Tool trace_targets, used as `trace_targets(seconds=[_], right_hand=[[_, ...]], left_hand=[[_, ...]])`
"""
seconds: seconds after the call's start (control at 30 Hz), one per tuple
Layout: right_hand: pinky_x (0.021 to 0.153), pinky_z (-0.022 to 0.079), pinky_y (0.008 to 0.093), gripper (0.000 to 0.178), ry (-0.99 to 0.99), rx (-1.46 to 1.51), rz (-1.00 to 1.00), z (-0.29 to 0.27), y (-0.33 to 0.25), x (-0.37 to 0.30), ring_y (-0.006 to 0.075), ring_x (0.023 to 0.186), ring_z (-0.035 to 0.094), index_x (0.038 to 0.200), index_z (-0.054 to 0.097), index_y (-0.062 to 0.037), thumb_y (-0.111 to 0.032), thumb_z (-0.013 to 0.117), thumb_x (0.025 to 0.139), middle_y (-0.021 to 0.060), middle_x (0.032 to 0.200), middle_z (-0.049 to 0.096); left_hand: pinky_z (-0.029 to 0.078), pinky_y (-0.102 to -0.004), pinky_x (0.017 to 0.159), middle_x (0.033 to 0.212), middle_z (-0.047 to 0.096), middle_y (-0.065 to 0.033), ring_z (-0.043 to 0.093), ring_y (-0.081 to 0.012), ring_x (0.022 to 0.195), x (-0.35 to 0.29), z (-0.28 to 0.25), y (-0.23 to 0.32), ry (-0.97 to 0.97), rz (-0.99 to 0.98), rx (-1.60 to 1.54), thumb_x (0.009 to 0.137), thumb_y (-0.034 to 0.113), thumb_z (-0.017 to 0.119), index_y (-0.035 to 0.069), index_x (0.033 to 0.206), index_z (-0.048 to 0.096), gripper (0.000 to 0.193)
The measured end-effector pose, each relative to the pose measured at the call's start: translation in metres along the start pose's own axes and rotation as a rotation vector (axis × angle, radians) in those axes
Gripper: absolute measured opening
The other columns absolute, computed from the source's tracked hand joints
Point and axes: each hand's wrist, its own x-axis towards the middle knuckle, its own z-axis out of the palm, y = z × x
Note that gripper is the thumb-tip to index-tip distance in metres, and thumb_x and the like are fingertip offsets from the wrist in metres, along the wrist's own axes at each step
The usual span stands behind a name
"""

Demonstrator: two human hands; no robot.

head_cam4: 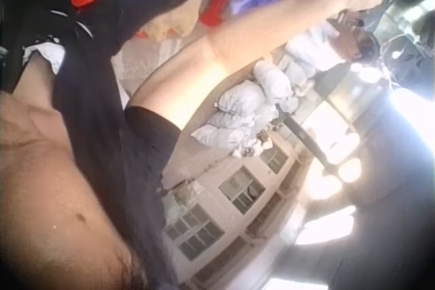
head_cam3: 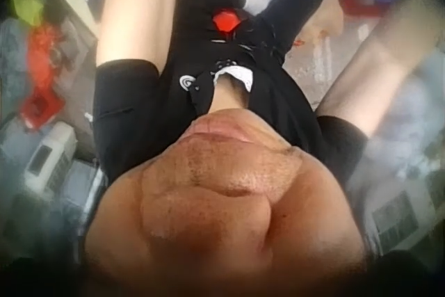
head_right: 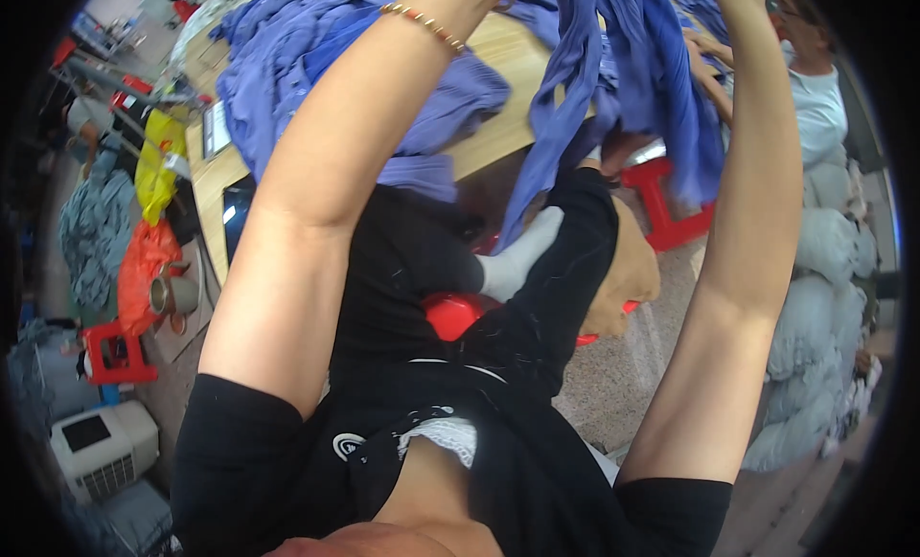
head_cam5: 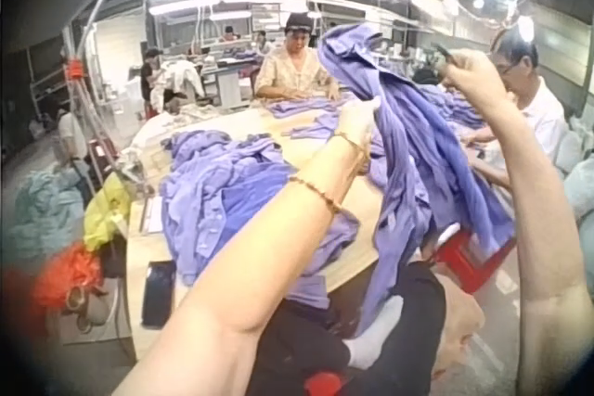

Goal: Trimming loose threads from blue garments using thread snips in a factory setting.

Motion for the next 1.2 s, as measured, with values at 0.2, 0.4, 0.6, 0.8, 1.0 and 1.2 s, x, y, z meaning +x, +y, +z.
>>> trace_targets(seconds=[0.2, 0.4, 0.6, 0.8, 1.0, 1.2], right_hand=[[0.050, 0.038, 0.0241, 0.047, -0.238, 0.298, 0.504, 0.073, 0.021, -0.216, 0.0069, 0.052, 0.050, 0.069, 0.056, -0.0037, -0.040, 0.069, 0.097, -0.0031, 0.057, 0.050], [0.045, 0.023, 0.0192, 0.040, -0.212, 0.551, 0.908, 0.084, 0.014, -0.345, -0.0003, 0.050, 0.037, 0.118, 0.072, -0.0013, -0.036, 0.059, 0.104, -0.0077, 0.068, 0.051], [0.045, 0.029, 0.0189, 0.037, -0.070, 0.725, 0.974, 0.097, 0.011, -0.399, 0.0001, 0.049, 0.040, 0.114, 0.073, -0.0011, -0.034, 0.059, 0.104, -0.0053, 0.067, 0.055], [0.045, 0.025, 0.0190, 0.038, -0.058, 0.814, 0.955, 0.100, 0.003, -0.404, -0.0001, 0.049, 0.036, 0.117, 0.072, -0.0017, -0.035, 0.057, 0.105, -0.0060, 0.068, 0.053], [0.046, 0.022, 0.0183, 0.036, -0.083, 0.816, 0.976, 0.105, -0.029, -0.384, -0.0016, 0.051, 0.033, 0.115, 0.073, -0.0022, -0.033, 0.058, 0.105, -0.0086, 0.069, 0.050], [0.052, 0.026, 0.0188, 0.030, -0.202, 0.920, 0.891, 0.134, -0.070, -0.355, 0.0000, 0.058, 0.037, 0.119, 0.074, -0.0069, -0.028, 0.064, 0.101, -0.0111, 0.068, 0.046]], left_hand=[[0.049, -0.0383, 0.099, 0.123, 0.064, -0.0186, 0.064, -0.0302, 0.110, -0.157, -0.186, -0.005, -0.060, 0.389, 1.272, 0.090, 0.030, 0.070, 0.001, 0.125, 0.065, 0.046], [0.043, -0.0479, 0.107, 0.137, 0.057, -0.0231, 0.053, -0.0395, 0.128, -0.258, -0.268, 0.040, 0.427, -0.055, 1.774, 0.081, 0.044, 0.076, 0.002, 0.131, 0.061, 0.067], [0.051, -0.0424, 0.093, 0.109, 0.071, -0.0233, 0.066, -0.0392, 0.106, -0.270, -0.279, 0.037, 0.376, -0.006, 1.664, 0.089, 0.033, 0.071, 0.000, 0.109, 0.073, 0.039], [0.038, -0.0233, 0.055, 0.070, 0.061, 0.0061, 0.045, -0.0053, 0.060, -0.231, -0.279, 0.086, 0.479, 0.114, 0.802, 0.094, 0.025, 0.073, 0.008, 0.079, 0.069, 0.024], [0.056, -0.0355, 0.089, 0.104, 0.075, -0.0086, 0.071, -0.0203, 0.096, -0.173, -0.264, 0.204, 0.263, 0.269, 0.025, 0.097, 0.011, 0.065, 0.004, 0.104, 0.069, 0.010], [0.054, -0.0384, 0.101, 0.119, 0.072, -0.0132, 0.069, -0.0237, 0.110, -0.174, -0.194, 0.245, 0.120, 0.353, -0.125, 0.103, 0.013, 0.056, -0.001, 0.124, 0.065, 0.027]])
